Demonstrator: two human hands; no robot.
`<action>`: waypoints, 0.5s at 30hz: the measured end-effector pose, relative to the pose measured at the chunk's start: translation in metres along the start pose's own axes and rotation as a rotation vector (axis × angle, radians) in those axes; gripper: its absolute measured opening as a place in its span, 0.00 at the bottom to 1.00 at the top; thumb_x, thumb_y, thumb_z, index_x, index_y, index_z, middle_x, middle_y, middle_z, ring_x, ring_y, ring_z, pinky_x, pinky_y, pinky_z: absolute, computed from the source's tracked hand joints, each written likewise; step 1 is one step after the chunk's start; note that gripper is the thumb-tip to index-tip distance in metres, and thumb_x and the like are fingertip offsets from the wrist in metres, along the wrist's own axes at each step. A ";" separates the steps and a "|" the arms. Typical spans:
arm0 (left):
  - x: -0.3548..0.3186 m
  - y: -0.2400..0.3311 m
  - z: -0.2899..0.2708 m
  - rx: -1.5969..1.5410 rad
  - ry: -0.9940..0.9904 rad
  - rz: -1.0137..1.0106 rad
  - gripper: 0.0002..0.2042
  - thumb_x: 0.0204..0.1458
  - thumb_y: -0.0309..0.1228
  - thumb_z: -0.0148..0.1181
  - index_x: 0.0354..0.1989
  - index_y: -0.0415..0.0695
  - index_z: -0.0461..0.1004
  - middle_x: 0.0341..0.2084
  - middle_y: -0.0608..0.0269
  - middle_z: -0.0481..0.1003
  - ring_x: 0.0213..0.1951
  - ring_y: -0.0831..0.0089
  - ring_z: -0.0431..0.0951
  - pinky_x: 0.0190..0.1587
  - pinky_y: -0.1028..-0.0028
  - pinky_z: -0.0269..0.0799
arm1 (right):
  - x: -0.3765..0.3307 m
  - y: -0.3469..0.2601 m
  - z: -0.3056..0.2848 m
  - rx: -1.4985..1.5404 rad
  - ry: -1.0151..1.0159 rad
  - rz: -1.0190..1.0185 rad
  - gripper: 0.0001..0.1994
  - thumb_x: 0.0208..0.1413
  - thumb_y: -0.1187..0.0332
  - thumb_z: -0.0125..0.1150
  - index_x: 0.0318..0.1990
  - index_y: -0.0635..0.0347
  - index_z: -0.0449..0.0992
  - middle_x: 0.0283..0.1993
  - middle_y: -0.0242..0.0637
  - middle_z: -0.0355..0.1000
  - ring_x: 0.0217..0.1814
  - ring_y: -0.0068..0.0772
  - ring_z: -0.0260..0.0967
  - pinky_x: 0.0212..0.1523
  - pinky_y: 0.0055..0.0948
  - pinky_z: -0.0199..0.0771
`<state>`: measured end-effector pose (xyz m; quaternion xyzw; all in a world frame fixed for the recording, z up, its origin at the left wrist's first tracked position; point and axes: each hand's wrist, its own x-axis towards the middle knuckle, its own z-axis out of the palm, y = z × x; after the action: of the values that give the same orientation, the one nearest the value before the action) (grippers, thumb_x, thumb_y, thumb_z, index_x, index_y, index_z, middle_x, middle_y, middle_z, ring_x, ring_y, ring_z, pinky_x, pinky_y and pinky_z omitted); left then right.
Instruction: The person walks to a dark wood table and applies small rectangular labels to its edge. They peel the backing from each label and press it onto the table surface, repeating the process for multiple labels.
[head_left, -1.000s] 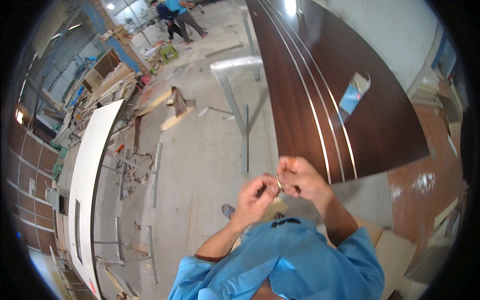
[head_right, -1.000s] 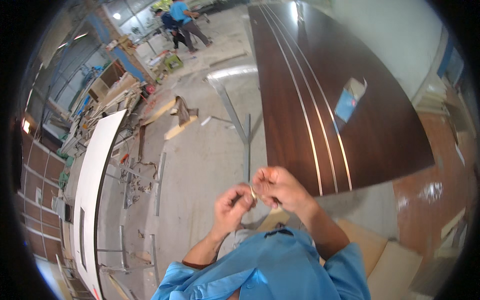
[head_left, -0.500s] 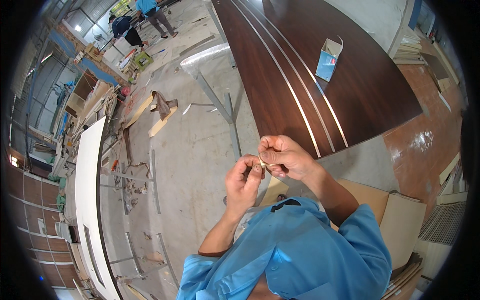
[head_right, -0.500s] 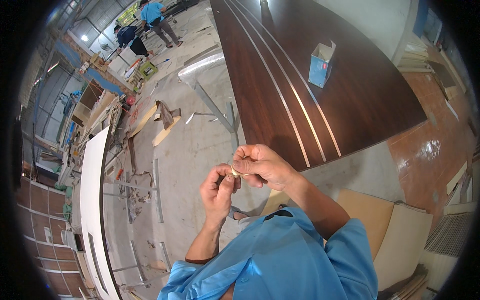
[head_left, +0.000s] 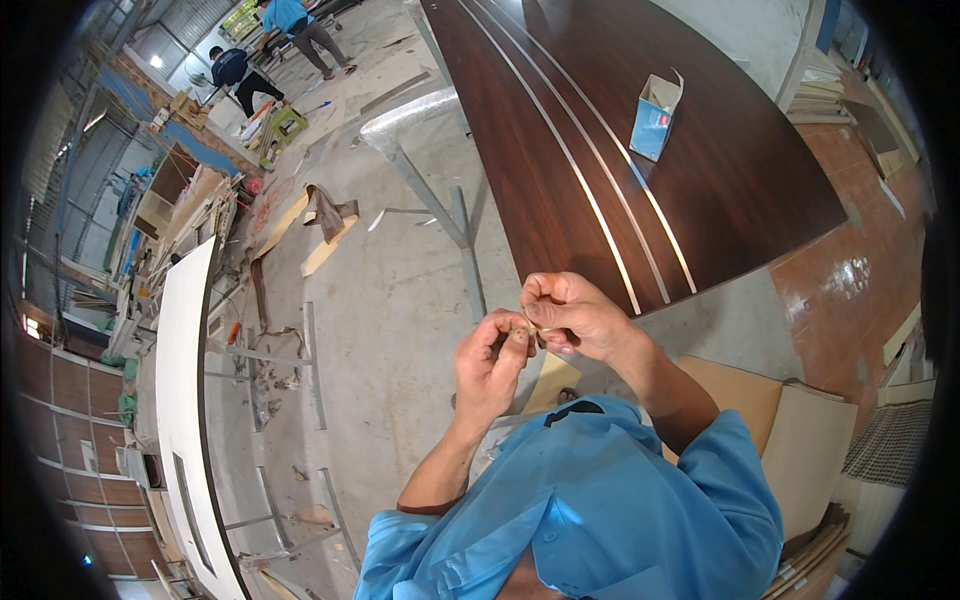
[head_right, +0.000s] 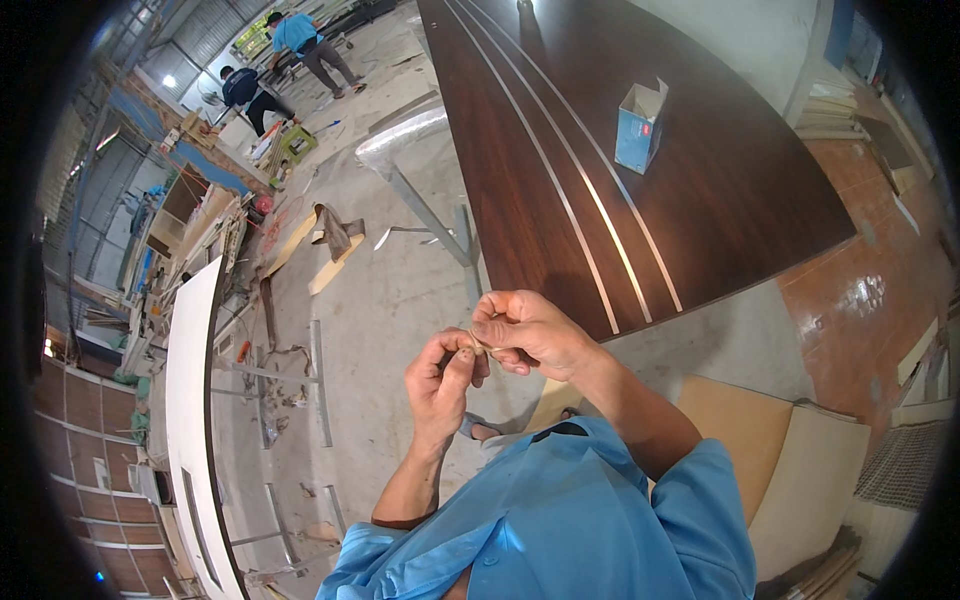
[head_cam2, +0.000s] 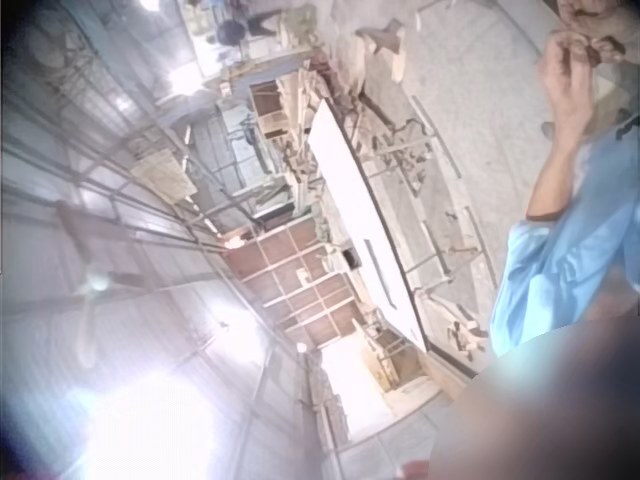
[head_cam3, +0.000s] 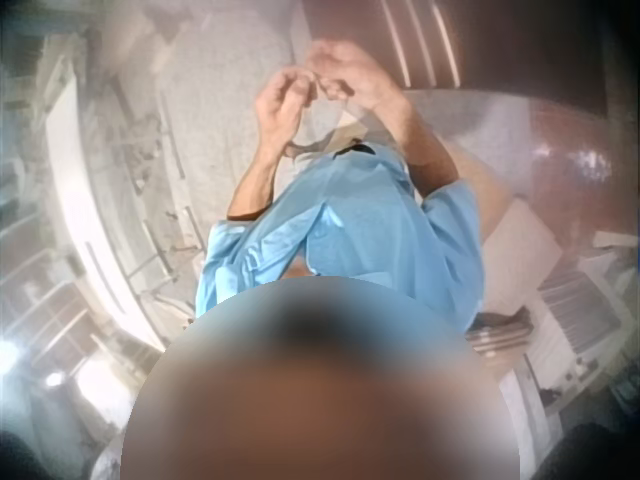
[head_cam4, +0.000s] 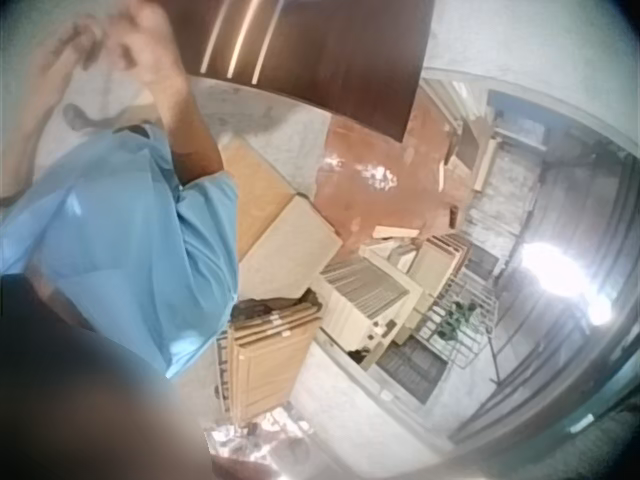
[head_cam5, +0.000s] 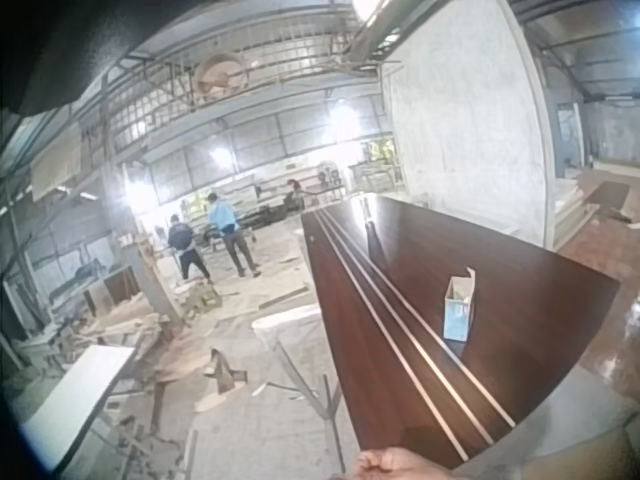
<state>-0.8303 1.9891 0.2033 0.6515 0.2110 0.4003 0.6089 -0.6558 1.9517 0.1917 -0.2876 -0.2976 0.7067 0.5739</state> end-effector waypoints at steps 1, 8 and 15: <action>-0.001 0.000 0.000 -0.025 0.001 -0.021 0.05 0.64 0.25 0.53 0.40 0.35 0.72 0.29 0.62 0.74 0.29 0.77 0.74 0.30 0.78 0.70 | -0.001 0.000 0.000 -0.022 0.009 -0.001 0.14 0.61 0.59 0.67 0.38 0.58 0.70 0.22 0.27 0.67 0.16 0.15 0.58 0.16 0.18 0.56; -0.005 -0.003 0.006 -0.064 0.055 -0.127 0.08 0.64 0.29 0.57 0.41 0.36 0.71 0.29 0.59 0.76 0.30 0.75 0.76 0.33 0.75 0.73 | -0.007 0.006 -0.001 -0.149 0.071 -0.121 0.14 0.61 0.60 0.67 0.37 0.58 0.70 0.22 0.26 0.68 0.17 0.14 0.59 0.17 0.19 0.57; -0.009 -0.009 0.008 -0.100 0.034 -0.162 0.08 0.64 0.29 0.58 0.41 0.36 0.72 0.29 0.58 0.78 0.30 0.74 0.77 0.35 0.74 0.74 | -0.014 0.008 -0.005 -0.225 0.141 -0.164 0.12 0.62 0.64 0.66 0.36 0.60 0.70 0.21 0.28 0.67 0.17 0.15 0.58 0.17 0.19 0.56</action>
<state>-0.8270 1.9789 0.1926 0.5942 0.2531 0.3709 0.6673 -0.6547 1.9367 0.1835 -0.3736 -0.3565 0.5976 0.6133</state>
